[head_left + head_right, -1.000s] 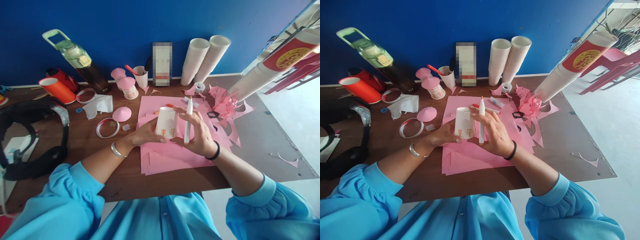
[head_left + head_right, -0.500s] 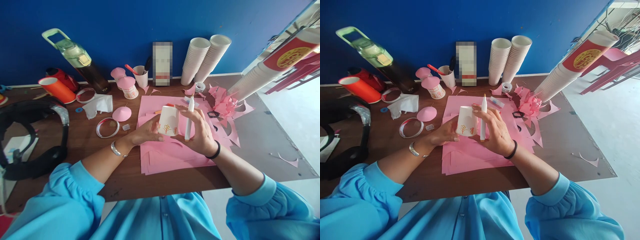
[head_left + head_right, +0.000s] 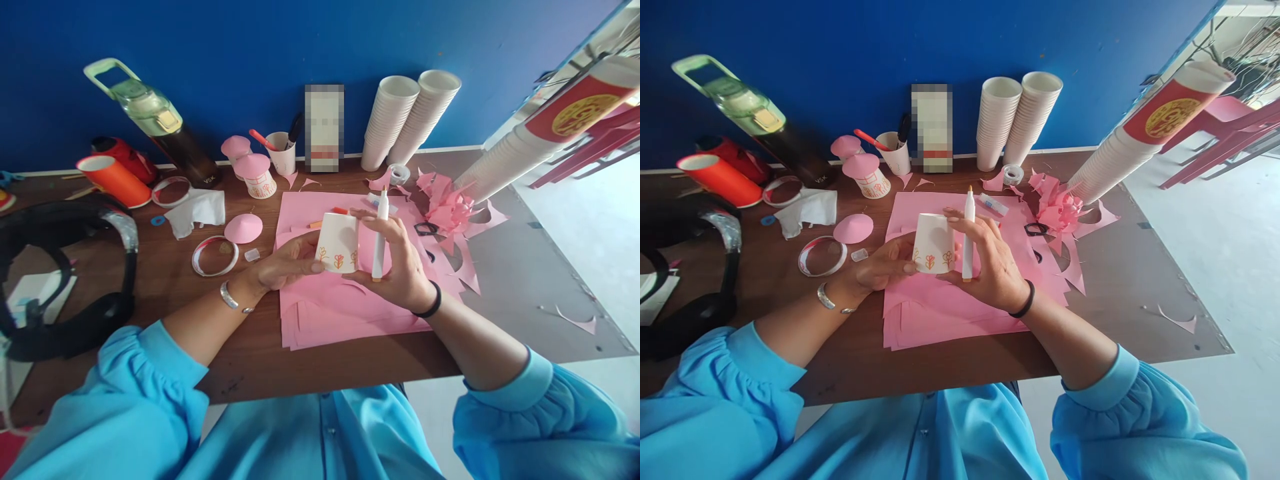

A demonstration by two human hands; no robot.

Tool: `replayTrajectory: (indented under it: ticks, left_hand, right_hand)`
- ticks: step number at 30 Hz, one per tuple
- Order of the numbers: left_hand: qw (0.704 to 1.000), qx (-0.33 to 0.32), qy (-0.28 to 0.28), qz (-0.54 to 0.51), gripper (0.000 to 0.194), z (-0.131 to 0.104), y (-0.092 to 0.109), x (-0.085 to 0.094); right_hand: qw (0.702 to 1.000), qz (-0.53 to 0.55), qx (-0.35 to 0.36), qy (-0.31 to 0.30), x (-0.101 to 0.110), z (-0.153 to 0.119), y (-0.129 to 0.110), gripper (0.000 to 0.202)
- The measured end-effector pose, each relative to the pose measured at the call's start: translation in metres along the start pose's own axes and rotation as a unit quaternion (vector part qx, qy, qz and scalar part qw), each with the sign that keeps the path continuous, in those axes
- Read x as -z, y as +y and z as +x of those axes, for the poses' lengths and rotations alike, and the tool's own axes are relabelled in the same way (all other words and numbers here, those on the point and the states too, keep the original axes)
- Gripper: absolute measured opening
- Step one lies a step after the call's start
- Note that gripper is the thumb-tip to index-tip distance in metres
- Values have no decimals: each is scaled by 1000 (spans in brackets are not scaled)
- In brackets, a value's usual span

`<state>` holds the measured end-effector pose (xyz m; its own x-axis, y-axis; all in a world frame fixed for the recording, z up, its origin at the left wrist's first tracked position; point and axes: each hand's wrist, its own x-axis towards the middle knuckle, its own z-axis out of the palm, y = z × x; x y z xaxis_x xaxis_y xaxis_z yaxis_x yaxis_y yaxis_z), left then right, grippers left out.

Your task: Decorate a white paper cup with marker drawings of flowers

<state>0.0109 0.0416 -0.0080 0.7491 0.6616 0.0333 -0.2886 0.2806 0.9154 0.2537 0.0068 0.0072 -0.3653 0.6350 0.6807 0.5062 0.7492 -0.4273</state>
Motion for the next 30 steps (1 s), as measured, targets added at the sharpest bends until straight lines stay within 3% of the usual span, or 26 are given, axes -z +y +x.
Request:
replayTrajectory:
  ticks: [5, 9, 18, 23, 30]
  left_hand:
    - [998, -39, 34, 35, 73, 5, -2, -2]
    - [996, -27, 61, 62, 83, 4, -4, -1]
    - [999, -16, 32, 15, 70, -1, -1, 0]
    - [994, -54, 46, 83, 80, 3, -1, -1]
    - [994, -43, 58, 86, 82, 2, -5, 4]
  right_hand:
    - [999, -24, 27, 2, -2, 1, 0, 79]
    - [999, -21, 36, -10, -3, 2, -2, 82]
    - [1000, 11, 11, -8, 0, 2, 2, 75]
    - [999, -23, 37, 3, -2, 2, -1, 75]
    - [999, -18, 26, -16, -1, 3, -2, 75]
